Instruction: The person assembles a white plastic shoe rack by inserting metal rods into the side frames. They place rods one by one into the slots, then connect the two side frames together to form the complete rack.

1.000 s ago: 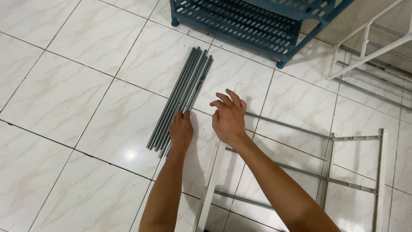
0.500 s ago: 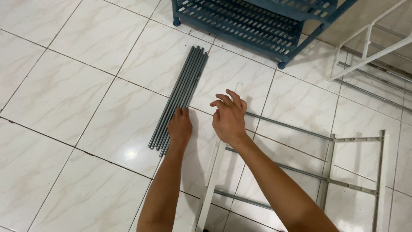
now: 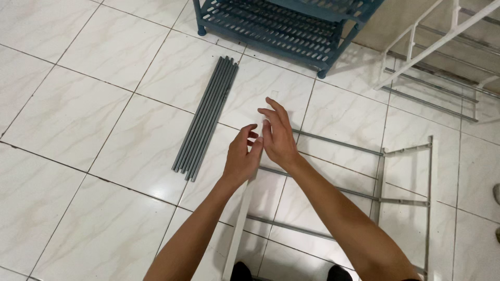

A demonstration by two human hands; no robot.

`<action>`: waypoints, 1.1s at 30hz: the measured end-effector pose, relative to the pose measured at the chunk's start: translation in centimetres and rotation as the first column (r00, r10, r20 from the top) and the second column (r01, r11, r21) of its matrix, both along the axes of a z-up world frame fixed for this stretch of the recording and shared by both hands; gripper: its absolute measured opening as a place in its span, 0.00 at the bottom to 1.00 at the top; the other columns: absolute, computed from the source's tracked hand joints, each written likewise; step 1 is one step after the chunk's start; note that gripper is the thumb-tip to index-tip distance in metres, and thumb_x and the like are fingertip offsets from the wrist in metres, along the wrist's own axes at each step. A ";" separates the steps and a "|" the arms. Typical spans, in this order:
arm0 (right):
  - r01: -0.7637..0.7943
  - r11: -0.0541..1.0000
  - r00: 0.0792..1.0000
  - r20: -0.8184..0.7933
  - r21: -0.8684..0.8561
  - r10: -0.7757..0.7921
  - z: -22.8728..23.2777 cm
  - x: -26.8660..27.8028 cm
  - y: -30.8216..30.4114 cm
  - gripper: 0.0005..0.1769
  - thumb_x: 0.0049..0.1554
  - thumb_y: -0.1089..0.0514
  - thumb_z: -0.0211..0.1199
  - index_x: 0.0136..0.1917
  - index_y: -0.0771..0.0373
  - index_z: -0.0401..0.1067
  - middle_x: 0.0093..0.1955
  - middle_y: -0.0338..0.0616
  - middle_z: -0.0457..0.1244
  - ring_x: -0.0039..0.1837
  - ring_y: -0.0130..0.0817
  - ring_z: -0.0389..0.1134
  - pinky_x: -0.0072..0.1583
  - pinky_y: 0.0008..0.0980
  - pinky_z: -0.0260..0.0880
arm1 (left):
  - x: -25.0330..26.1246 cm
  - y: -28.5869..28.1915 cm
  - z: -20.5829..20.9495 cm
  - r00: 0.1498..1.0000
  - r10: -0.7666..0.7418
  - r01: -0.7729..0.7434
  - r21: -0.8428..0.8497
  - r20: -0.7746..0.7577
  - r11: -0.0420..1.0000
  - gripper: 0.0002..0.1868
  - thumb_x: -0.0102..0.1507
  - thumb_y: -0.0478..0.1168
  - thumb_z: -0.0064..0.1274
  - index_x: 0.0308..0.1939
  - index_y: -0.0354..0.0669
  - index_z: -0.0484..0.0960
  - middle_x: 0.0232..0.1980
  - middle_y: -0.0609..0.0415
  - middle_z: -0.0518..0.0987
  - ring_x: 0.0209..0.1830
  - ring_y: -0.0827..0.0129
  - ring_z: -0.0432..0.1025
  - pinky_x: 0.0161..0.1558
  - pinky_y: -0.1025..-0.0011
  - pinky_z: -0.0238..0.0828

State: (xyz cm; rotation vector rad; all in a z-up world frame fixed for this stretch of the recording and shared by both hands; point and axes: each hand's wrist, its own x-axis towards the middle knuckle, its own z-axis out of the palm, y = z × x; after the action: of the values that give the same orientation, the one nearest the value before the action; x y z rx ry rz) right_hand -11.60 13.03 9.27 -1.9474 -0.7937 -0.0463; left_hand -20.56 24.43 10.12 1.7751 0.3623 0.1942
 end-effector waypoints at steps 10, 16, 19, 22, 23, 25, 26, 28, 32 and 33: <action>-0.071 0.678 0.990 -0.134 -0.731 -0.041 -7.1 -3.5 -13.2 0.19 0.57 0.60 0.61 0.61 0.60 0.71 0.65 0.49 0.63 0.69 0.50 0.62 0.68 0.45 0.65 | -0.8 -2.3 -0.9 0.996 -0.075 0.084 0.514 -0.037 0.854 0.29 0.64 0.28 0.49 0.70 0.36 0.64 0.57 0.37 0.73 0.42 0.47 0.76 0.42 0.56 0.75; -0.048 0.466 0.962 -0.166 -0.884 -0.215 -11.0 -6.8 -18.7 0.25 0.60 0.56 0.60 0.70 0.57 0.65 0.69 0.47 0.59 0.71 0.48 0.60 0.68 0.48 0.64 | 0.0 -2.1 -0.3 0.995 -0.051 0.089 0.584 -0.082 0.807 0.29 0.63 0.28 0.48 0.69 0.35 0.64 0.57 0.37 0.73 0.42 0.48 0.77 0.42 0.58 0.77; 0.153 0.592 0.986 0.084 -0.791 -0.142 -12.4 -7.6 -19.6 0.29 0.56 0.56 0.62 0.70 0.64 0.65 0.72 0.55 0.56 0.74 0.52 0.56 0.70 0.50 0.59 | 1.4 -1.7 -0.2 0.992 -0.037 0.105 0.614 -0.122 0.783 0.28 0.65 0.29 0.48 0.69 0.35 0.64 0.59 0.37 0.73 0.42 0.45 0.77 0.41 0.57 0.77; 0.139 0.662 0.990 0.100 -0.736 -0.096 -12.8 -8.8 -19.4 0.27 0.57 0.52 0.63 0.67 0.61 0.67 0.74 0.54 0.55 0.76 0.52 0.54 0.72 0.50 0.55 | 3.6 -0.7 -0.8 0.994 -0.027 0.087 0.626 -0.104 0.775 0.27 0.65 0.29 0.47 0.69 0.34 0.65 0.59 0.38 0.73 0.42 0.47 0.78 0.42 0.57 0.78; 0.087 0.658 0.996 0.049 -0.748 -0.076 -12.8 -9.0 -19.2 0.26 0.58 0.51 0.63 0.67 0.60 0.67 0.74 0.53 0.55 0.76 0.52 0.54 0.73 0.50 0.54 | 4.3 -0.4 -1.0 0.996 -0.030 0.076 0.638 -0.082 0.766 0.27 0.65 0.29 0.47 0.69 0.34 0.65 0.59 0.38 0.73 0.43 0.47 0.78 0.41 0.57 0.78; -0.019 0.646 0.998 -0.056 -0.763 -0.037 -12.6 -9.3 -18.7 0.24 0.59 0.50 0.62 0.67 0.59 0.68 0.74 0.51 0.55 0.76 0.51 0.53 0.73 0.50 0.53 | 5.5 0.1 -1.5 0.998 -0.033 0.061 0.664 -0.054 0.746 0.27 0.65 0.30 0.48 0.69 0.34 0.65 0.59 0.38 0.74 0.43 0.48 0.78 0.40 0.57 0.77; -0.023 0.634 0.997 -0.064 -0.773 -0.041 -12.6 -9.4 -18.4 0.24 0.59 0.50 0.62 0.66 0.58 0.68 0.74 0.50 0.56 0.76 0.50 0.53 0.73 0.50 0.53 | 6.1 0.2 -1.7 0.998 -0.032 0.057 0.677 -0.050 0.734 0.27 0.65 0.30 0.48 0.69 0.35 0.66 0.59 0.39 0.74 0.42 0.48 0.78 0.40 0.57 0.76; -0.034 0.606 0.996 -0.079 -0.794 -0.048 -12.7 -9.1 -18.3 0.23 0.58 0.52 0.62 0.65 0.58 0.69 0.73 0.48 0.56 0.75 0.49 0.54 0.73 0.49 0.53 | 7.2 0.4 -1.7 0.998 -0.030 0.058 0.698 -0.052 0.713 0.27 0.65 0.31 0.49 0.69 0.35 0.66 0.59 0.40 0.74 0.42 0.50 0.78 0.39 0.57 0.76; 0.035 0.619 0.999 0.006 -0.784 -0.048 -13.4 -8.7 -18.1 0.15 0.60 0.55 0.61 0.59 0.59 0.74 0.69 0.45 0.60 0.71 0.46 0.59 0.70 0.47 0.58 | 8.7 0.8 -1.8 0.996 -0.020 0.077 0.725 -0.088 0.684 0.28 0.65 0.31 0.49 0.69 0.35 0.65 0.58 0.42 0.75 0.39 0.52 0.78 0.35 0.59 0.76; 0.050 0.639 0.998 0.019 -0.768 -0.055 -13.4 -8.7 -18.0 0.12 0.60 0.54 0.61 0.56 0.60 0.75 0.67 0.45 0.61 0.70 0.45 0.59 0.70 0.46 0.60 | 9.0 0.9 -1.8 0.995 -0.010 0.079 0.733 -0.098 0.676 0.28 0.64 0.30 0.49 0.69 0.36 0.65 0.58 0.42 0.75 0.38 0.52 0.78 0.35 0.59 0.75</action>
State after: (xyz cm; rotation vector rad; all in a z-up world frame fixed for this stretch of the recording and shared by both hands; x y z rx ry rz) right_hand -20.33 -5.02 -4.18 -2.7867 -0.8234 0.3230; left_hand -11.55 25.34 8.29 2.6118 0.3200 0.2519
